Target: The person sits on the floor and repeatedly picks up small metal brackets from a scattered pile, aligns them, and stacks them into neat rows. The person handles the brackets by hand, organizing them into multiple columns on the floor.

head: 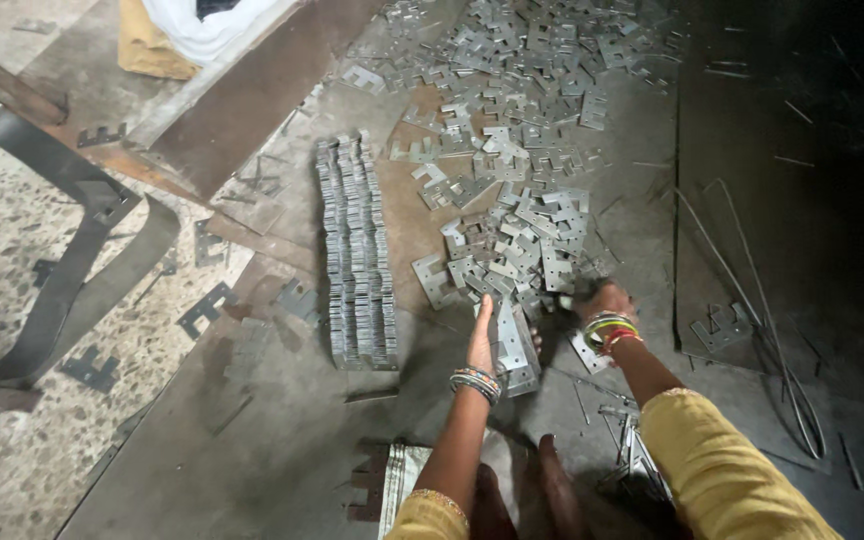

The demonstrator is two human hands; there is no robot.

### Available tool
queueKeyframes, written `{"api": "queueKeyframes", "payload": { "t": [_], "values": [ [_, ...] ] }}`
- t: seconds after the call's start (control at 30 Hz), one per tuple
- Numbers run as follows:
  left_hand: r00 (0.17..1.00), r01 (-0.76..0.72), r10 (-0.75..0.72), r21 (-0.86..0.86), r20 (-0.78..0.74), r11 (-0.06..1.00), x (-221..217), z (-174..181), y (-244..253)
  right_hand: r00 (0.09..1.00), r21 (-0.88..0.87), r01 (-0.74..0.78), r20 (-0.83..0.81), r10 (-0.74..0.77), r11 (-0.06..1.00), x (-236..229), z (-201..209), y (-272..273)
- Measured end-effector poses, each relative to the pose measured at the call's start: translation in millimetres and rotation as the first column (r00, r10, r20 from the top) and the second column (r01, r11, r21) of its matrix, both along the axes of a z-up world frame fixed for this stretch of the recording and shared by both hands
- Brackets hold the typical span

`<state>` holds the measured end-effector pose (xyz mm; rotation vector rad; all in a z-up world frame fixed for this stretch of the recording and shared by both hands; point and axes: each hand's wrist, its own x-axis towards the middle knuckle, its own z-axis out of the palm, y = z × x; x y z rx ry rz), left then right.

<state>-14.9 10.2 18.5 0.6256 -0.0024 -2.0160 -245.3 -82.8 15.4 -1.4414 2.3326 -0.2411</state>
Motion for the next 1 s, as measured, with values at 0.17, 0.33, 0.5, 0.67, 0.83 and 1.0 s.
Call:
{"api": "queueKeyframes", "payload": {
  "t": [0.17,0.33,0.5,0.67,0.83,1.0],
  "values": [
    [1.0,0.01,-0.01,-0.011,0.017,1.0,7.3,2.5,0.0,0.983,-0.026,-0.007,0.183,0.012,1.0,-55.4,-12.2,-6.7],
    [0.99,0.006,0.009,-0.104,0.142,0.995,-0.1,-6.5,-3.2,0.954,-0.03,-0.087,0.285,0.092,0.996,-70.1,27.0,2.3],
    [0.974,0.004,0.024,-0.123,0.223,0.992,-9.6,-7.3,-3.2,0.752,0.013,-0.379,0.586,0.3,0.925,-31.6,81.1,17.5],
    [0.993,0.103,-0.107,-0.094,-0.044,0.99,-6.5,-6.1,-4.8,0.92,0.323,-0.306,-0.141,0.365,0.896,5.4,75.9,60.5],
    [0.995,0.1,-0.099,-0.079,0.011,0.992,-9.1,-10.0,-2.6,0.858,0.271,-0.333,-0.311,0.41,0.903,11.3,53.0,85.4],
    [0.994,0.108,-0.108,-0.009,-0.02,0.994,-10.1,-17.6,-9.5,0.894,0.282,-0.34,-0.2,0.402,0.897,13.0,67.6,72.4]
  ]
}}
